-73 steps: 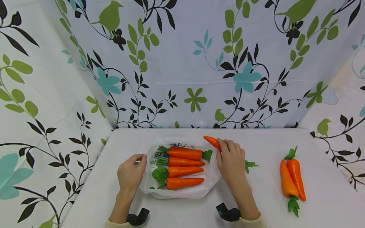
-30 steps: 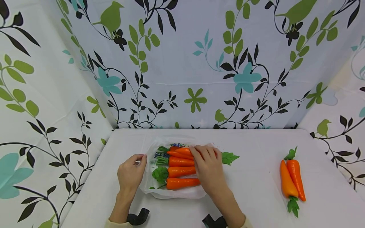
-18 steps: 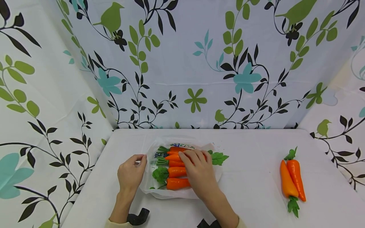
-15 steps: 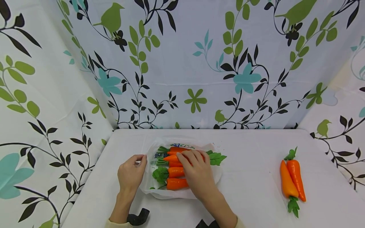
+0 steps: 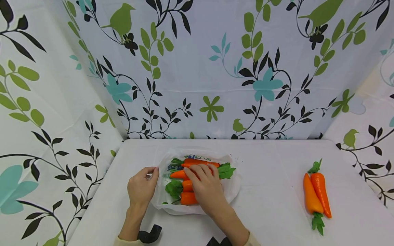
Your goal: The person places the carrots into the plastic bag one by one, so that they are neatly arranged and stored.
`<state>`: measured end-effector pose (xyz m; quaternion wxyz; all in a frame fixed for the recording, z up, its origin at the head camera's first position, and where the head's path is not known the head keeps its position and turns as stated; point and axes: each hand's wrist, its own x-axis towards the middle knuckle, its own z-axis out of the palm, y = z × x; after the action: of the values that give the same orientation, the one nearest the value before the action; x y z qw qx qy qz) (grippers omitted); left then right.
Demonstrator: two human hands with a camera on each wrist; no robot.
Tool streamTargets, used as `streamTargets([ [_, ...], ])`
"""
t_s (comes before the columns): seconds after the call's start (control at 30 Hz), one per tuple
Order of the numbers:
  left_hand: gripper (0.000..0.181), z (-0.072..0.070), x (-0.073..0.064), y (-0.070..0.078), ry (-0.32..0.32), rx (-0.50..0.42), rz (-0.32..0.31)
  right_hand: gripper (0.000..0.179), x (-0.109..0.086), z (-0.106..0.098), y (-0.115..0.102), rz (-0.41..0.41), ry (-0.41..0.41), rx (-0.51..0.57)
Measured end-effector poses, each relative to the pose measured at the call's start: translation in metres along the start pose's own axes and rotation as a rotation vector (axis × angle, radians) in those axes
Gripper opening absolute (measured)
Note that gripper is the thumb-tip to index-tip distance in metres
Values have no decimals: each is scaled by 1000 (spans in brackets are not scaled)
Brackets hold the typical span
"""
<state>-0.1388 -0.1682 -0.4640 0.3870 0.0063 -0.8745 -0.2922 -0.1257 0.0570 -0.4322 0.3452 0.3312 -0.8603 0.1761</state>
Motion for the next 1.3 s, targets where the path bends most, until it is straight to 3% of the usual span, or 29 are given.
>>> streamTargets([
  [0.17, 13, 0, 0, 0, -4, -2, -3, 44, 0, 5, -2, 0, -36, -15],
  [0.8, 14, 0, 0, 2, -3, 4, -10, 40, -4, 26, -1, -23, -97, -12],
  [1.3, 12, -1, 0, 1, -17, 7, -15, 37, -15, 44, 15, 32, -113, -80],
])
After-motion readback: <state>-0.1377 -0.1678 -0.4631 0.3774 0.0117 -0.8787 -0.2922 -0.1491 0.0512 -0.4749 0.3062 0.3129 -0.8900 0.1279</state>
